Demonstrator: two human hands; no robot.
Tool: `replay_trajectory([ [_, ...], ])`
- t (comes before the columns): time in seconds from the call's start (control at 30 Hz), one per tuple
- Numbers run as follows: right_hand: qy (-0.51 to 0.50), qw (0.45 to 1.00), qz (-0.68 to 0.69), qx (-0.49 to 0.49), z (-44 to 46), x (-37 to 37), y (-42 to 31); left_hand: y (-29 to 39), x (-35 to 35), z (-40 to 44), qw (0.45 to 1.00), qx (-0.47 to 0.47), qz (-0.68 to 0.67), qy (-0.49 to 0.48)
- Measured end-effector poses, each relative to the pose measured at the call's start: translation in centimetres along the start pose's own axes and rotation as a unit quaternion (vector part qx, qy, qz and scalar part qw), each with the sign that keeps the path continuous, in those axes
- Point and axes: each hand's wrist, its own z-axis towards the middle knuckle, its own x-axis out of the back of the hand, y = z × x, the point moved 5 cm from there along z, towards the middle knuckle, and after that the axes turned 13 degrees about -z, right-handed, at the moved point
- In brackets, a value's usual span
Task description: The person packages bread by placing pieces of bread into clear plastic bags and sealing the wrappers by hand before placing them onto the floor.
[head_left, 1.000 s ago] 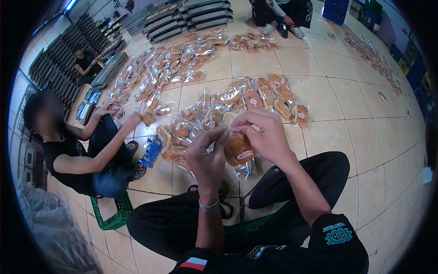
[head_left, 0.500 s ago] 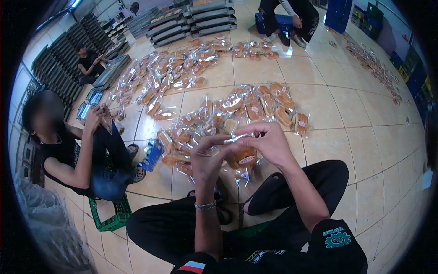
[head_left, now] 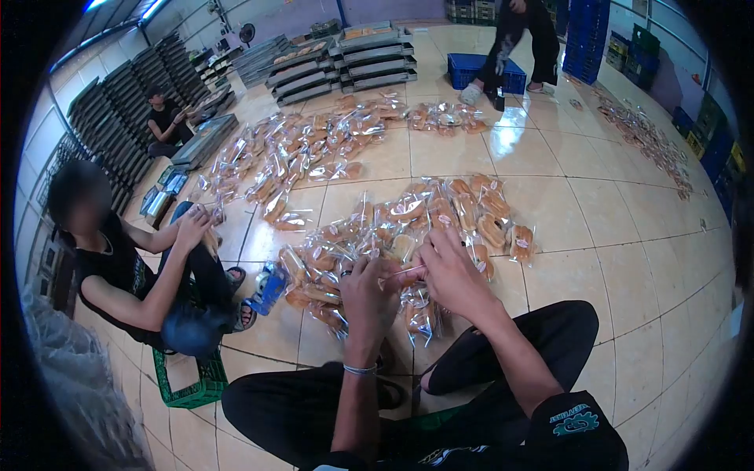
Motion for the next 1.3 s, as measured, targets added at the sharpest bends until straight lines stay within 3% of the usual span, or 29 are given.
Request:
replay_trajectory([
  [0.07, -0.005, 1.000, 0.005, -0.005, -0.1, -0.5, 0.6, -0.9, 0.8, 0.3, 0.999, 0.009, 0.015, -0.032],
  [0.13, -0.044, 0.993, 0.109, -0.009, -0.2, -2.2, 1.7, -2.9, 1.6, 0.7, 0.998, 0.008, 0.030, -0.059],
  [0.2, -0.055, 0.989, 0.137, -0.024, 0.0, -4.1, 2.2, -6.2, 1.6, -0.1, 0.985, 0.084, -0.116, -0.094],
  [0.23, -0.108, 0.967, 0.217, -0.073, 0.0, -5.6, 2.3, -4.4, 1.8, -0.3, 0.939, 0.167, -0.261, -0.151],
  [0.27, -0.160, 0.934, 0.296, -0.121, -0.3, -7.2, 2.2, -4.8, 2.0, -0.6, 0.940, 0.163, -0.259, -0.147],
  [0.3, -0.201, 0.906, 0.342, -0.148, -0.8, -8.4, 1.6, -6.8, 2.1, -2.3, 0.871, 0.290, -0.386, -0.086],
  [0.33, -0.200, 0.907, 0.343, -0.144, -0.7, -8.5, 0.5, -8.7, 1.8, -4.3, 0.766, 0.404, -0.499, -0.022],
  [0.37, -0.275, 0.846, 0.393, -0.233, -1.3, -9.7, -0.2, -9.6, 1.6, -5.3, 0.722, 0.404, -0.562, -0.006],
  [0.4, -0.346, 0.769, 0.434, -0.318, -2.2, -10.7, -1.1, -10.4, 1.3, -6.2, 0.722, 0.401, -0.564, -0.007],
  [0.53, -0.312, 0.768, 0.454, -0.327, -3.9, -14.0, -2.9, -13.4, 1.2, -7.9, 0.726, 0.416, -0.539, 0.102],
  [0.6, -0.183, 0.858, 0.446, -0.177, -2.9, -12.4, -4.7, -14.4, 2.4, -8.1, 0.760, 0.362, -0.513, 0.168],
  [0.63, -0.199, 0.931, 0.301, -0.053, -2.1, -11.1, -5.6, -13.9, 3.1, -7.7, 0.743, 0.352, -0.539, 0.182],
  [0.67, -0.199, 0.932, 0.298, -0.051, -1.8, -10.6, -6.0, -13.2, 3.8, -7.4, 0.742, 0.350, -0.542, 0.182],
  [0.73, -0.182, 0.957, 0.221, 0.043, -1.0, -9.5, -7.6, -11.5, 5.9, -6.4, 0.775, 0.282, -0.526, 0.208],
  [0.8, -0.216, 0.952, 0.213, 0.045, 0.9, -9.1, -8.1, -11.3, 6.9, -6.1, 0.766, 0.273, -0.554, 0.180],
  [0.87, -0.216, 0.939, 0.266, 0.028, 3.0, -8.6, -8.7, -10.3, 8.0, -5.2, 0.839, 0.260, -0.477, 0.044],
  [0.9, -0.209, 0.942, 0.262, 0.019, 3.7, -8.7, -8.6, -9.5, 8.9, -5.0, 0.834, 0.258, -0.486, 0.050],
  [0.93, -0.217, 0.942, 0.255, 0.024, 4.2, -9.2, -9.0, -7.9, 10.1, -4.6, 0.874, 0.199, -0.443, 0.031],
  [0.97, -0.215, 0.931, 0.295, 0.009, 4.7, -9.8, -9.5, -6.9, 11.0, -4.6, 0.908, 0.140, -0.395, 0.012],
  [1.0, -0.210, 0.918, 0.336, -0.007, 5.1, -10.7, -10.0, -7.3, 11.7, -4.9, 0.906, 0.141, -0.400, 0.019],
  [1.03, -0.260, 0.832, 0.482, -0.091, 4.7, -13.4, -10.2, -8.3, 12.6, -5.2, 0.888, 0.172, -0.424, 0.057],
  [1.07, -0.263, 0.830, 0.484, -0.090, 4.8, -15.1, -10.0, -9.0, 13.4, -5.6, 0.868, 0.203, -0.444, 0.092],
  [1.13, -0.274, 0.736, 0.597, -0.164, 5.1, -18.1, -10.3, -9.0, 15.2, -5.7, 0.873, 0.191, -0.422, 0.151],
  [1.17, -0.288, 0.770, 0.535, -0.194, 4.6, -20.9, -9.9, -9.3, 16.4, -6.0, 0.873, 0.163, -0.393, 0.240],
  [1.23, -0.295, 0.919, 0.256, -0.046, 0.7, -29.4, -7.8, -8.7, 18.2, -6.6, 0.841, 0.143, -0.382, 0.355],
  [1.3, -0.507, 0.857, 0.027, 0.089, -3.5, -32.4, -9.8, -7.9, 18.6, -6.7, 0.834, 0.124, -0.387, 0.372],
])
